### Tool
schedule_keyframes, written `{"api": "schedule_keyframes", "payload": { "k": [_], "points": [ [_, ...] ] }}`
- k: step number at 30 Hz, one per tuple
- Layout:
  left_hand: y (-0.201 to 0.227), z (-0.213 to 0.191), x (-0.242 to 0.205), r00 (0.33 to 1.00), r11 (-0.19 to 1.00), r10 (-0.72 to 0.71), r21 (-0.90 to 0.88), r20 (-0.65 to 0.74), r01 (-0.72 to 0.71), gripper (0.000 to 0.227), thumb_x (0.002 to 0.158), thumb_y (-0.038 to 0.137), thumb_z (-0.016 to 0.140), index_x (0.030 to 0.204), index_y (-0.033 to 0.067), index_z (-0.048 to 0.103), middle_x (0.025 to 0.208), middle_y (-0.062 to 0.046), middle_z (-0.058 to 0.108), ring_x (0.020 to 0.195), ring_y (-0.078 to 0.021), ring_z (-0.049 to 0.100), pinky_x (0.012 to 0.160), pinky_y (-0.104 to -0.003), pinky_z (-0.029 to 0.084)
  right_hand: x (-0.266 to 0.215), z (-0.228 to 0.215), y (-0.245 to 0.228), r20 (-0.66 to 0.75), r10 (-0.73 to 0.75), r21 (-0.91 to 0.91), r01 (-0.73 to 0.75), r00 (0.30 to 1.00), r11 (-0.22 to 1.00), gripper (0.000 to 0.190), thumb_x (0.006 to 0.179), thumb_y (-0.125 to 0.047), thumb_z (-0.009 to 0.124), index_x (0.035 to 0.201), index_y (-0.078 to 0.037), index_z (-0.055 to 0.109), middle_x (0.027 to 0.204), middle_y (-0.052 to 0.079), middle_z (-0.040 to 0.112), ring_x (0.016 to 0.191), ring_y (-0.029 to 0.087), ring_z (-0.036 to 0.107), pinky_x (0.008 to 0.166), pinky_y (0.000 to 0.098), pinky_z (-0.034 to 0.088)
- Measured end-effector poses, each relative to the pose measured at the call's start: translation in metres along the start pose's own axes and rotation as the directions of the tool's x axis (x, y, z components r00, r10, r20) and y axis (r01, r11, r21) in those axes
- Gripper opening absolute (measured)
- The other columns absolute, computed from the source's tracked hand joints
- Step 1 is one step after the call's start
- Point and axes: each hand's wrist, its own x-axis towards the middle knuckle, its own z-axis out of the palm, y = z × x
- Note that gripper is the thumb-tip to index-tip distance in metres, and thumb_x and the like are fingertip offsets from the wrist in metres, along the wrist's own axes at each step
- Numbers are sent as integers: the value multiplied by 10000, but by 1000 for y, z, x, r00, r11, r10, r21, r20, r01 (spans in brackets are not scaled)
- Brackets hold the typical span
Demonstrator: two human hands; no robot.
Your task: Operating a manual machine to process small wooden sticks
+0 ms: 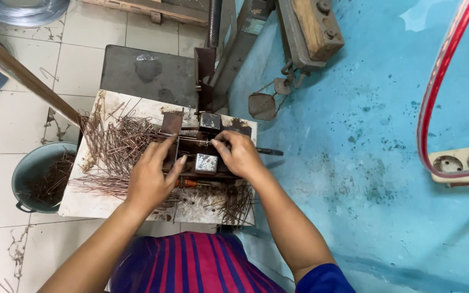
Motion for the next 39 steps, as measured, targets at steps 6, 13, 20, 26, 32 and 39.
{"api": "schedule_keyframes", "payload": {
  "k": [6,13,20,26,32,39],
  "points": [
    [-17,10,11,973,918,36,377,227,-122,600,993,529,479,1510,225,474,1184,-141,594,1041,-340,651,816,-465,508,8,12,1,-2,-54,-9,54,999,999,127,907,-159,646,921,-70,736,811,191,709,822,428,696,734,482,554],
    [-17,14,27,919,833,-44,523,391,-183,570,1033,487,338,1547,254,413,1220,-128,607,982,-256,650,817,-413,459,-5,25,0,-58,-70,-91,65,996,994,113,903,-192,654,934,-121,735,813,119,691,825,364,703,734,423,570],
    [-34,27,54,923,930,3,338,386,-144,388,950,339,513,1220,140,706,1086,-224,731,976,-392,734,802,-497,544,-47,89,-29,-87,-99,-198,80,991,977,183,968,-181,555,924,-49,673,800,137,616,769,382,675,659,456,563],
    [-70,61,49,939,850,173,437,296,-294,364,865,155,493,1163,79,688,959,-192,738,799,-358,756,709,-460,574,-79,47,-31,-19,52,12,-52,998,999,262,966,-282,602,1093,-75,700,871,133,698,834,365,716,696,414,592],
    [-80,70,49,939,851,178,433,293,-296,383,834,121,530,1185,62,672,963,-175,719,821,-364,742,756,-459,561,-97,-38,65,-235,536,2,-551,811,835,448,897,-247,666,1264,-65,485,882,161,745,861,375,726,746,481,562],
    [-70,61,51,931,890,89,392,355,-235,434,817,119,563,1233,19,640,1045,-218,711,927,-396,733,839,-466,547,-91,-30,138,142,497,-99,-487,856,868,431,883,-287,716,1173,28,662,914,229,740,872,396,725,760,490,560]
  ]
}}
